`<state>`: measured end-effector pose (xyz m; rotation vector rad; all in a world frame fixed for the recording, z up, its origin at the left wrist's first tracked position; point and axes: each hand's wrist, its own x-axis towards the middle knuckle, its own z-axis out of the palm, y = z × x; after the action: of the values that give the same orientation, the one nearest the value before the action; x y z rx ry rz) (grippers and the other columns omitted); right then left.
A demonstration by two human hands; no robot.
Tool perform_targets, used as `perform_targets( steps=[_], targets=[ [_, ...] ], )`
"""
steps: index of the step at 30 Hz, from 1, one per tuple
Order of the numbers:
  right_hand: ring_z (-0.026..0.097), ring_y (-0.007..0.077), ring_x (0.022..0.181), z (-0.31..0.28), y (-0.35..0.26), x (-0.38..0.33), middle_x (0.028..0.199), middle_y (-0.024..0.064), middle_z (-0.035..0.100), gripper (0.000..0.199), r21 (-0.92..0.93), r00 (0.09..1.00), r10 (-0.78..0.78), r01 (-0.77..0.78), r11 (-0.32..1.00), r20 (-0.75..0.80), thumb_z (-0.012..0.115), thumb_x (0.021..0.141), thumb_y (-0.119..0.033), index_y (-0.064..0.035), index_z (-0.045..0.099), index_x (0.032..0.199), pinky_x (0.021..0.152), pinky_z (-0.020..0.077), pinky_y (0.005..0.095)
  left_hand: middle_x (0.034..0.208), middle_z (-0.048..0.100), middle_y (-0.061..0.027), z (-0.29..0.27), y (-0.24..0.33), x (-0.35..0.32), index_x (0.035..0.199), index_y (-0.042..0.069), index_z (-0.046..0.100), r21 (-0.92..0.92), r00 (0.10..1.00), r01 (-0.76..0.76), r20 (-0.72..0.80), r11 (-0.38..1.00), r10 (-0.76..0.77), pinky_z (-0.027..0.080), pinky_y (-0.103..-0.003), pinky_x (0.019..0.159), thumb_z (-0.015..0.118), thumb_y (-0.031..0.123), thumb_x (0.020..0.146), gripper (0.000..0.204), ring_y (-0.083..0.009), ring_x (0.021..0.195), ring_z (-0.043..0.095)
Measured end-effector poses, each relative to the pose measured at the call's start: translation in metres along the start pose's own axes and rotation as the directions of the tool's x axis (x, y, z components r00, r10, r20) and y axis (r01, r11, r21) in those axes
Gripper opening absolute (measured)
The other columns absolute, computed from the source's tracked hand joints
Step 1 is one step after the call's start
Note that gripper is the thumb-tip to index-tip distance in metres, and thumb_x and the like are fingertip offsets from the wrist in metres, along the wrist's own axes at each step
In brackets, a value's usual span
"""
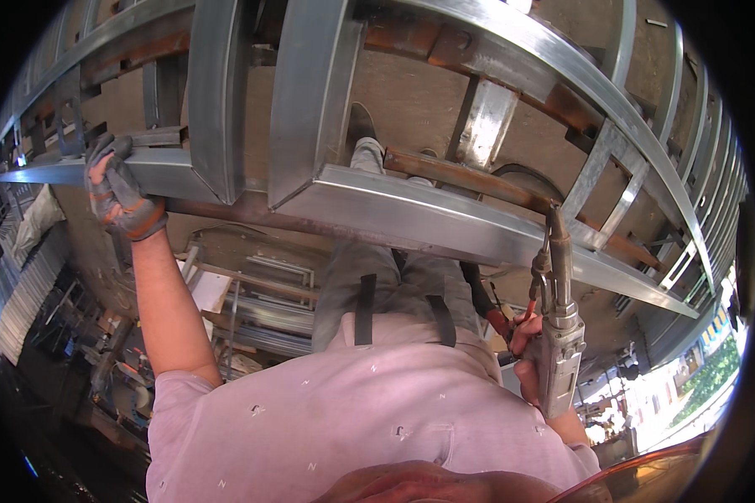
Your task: The person welds a curved metal frame using a handheld welding torch, moving along the seam to join metal pieces. Sparks are visible during welding as the person adjusts position and repositions the torch to continue the weld.
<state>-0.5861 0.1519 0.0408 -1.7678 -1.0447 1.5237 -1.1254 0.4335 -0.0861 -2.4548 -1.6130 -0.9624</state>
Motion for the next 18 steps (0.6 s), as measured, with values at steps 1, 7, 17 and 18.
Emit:
perform_targets(
  steps=[1, 7, 17, 18],
  targets=[
    [0.066, 0.0200, 0.083, 0.006, 0.002, -0.002, 0.080, 0.0031, 0.066, 0.054, 0.032, 0.999, 0.006, -0.005, 0.999, -0.039, 0.092, 0.085, -0.043, -0.0013, 0.071, 0.110, 0.093, 0.0567, 0.0395, 0.114, 0.074, -0.0141, 0.000, 0.000, 0.001, 0.113, 0.003, 0.064, 0.030, 1.000, -0.029, 0.006, 0.999, 0.028, 0.051, -0.046, 0.107, 0.061, 0.010, 0.104, 0.012, -0.0340, 0.118, 0.067],
    [0.064, 0.0163, 0.068, 0.034, 0.008, -0.011, 0.077, 0.0026, 0.065, 0.052, -0.016, 0.979, -0.140, 0.139, 0.990, -0.150, 0.087, 0.091, -0.044, 0.0003, 0.071, 0.112, 0.068, 0.0562, 0.0324, 0.106, 0.074, -0.0164, 0.005, -0.008, -0.002, 0.105, 0.002, 0.069, -0.137, 0.993, 0.070, -0.085, 0.988, -0.082, 0.052, -0.048, 0.104, 0.060, 0.007, 0.100, 0.012, -0.0361, 0.110, 0.069],
    [0.063, 0.0223, 0.064, 0.132, -0.075, -0.035, 0.079, 0.0080, 0.064, 0.039, -0.132, 0.852, -0.351, 0.325, 0.936, -0.388, 0.089, 0.085, -0.016, -0.0026, 0.068, 0.116, 0.063, 0.0533, 0.0338, 0.110, 0.073, -0.0207, 0.002, -0.028, -0.002, 0.109, 0.001, 0.071, -0.181, 0.999, 0.005, 0.044, 0.983, 0.003, 0.055, -0.048, 0.099, 0.060, 0.005, 0.102, 0.013, -0.0383, 0.104, 0.070],
    [0.063, 0.0226, 0.064, 0.151, -0.089, -0.037, 0.080, 0.0094, 0.064, 0.039, -0.097, 0.850, -0.333, 0.322, 0.942, -0.408, 0.088, 0.086, -0.016, -0.0013, 0.068, 0.116, 0.063, 0.0537, 0.0336, 0.112, 0.073, -0.0206, 0.007, -0.032, -0.002, 0.112, 0.001, 0.071, -0.364, 0.991, 0.121, 0.101, 0.923, -0.089, 0.055, -0.047, 0.100, 0.062, 0.004, 0.101, 0.014, -0.0378, 0.105, 0.070]
  ],
)
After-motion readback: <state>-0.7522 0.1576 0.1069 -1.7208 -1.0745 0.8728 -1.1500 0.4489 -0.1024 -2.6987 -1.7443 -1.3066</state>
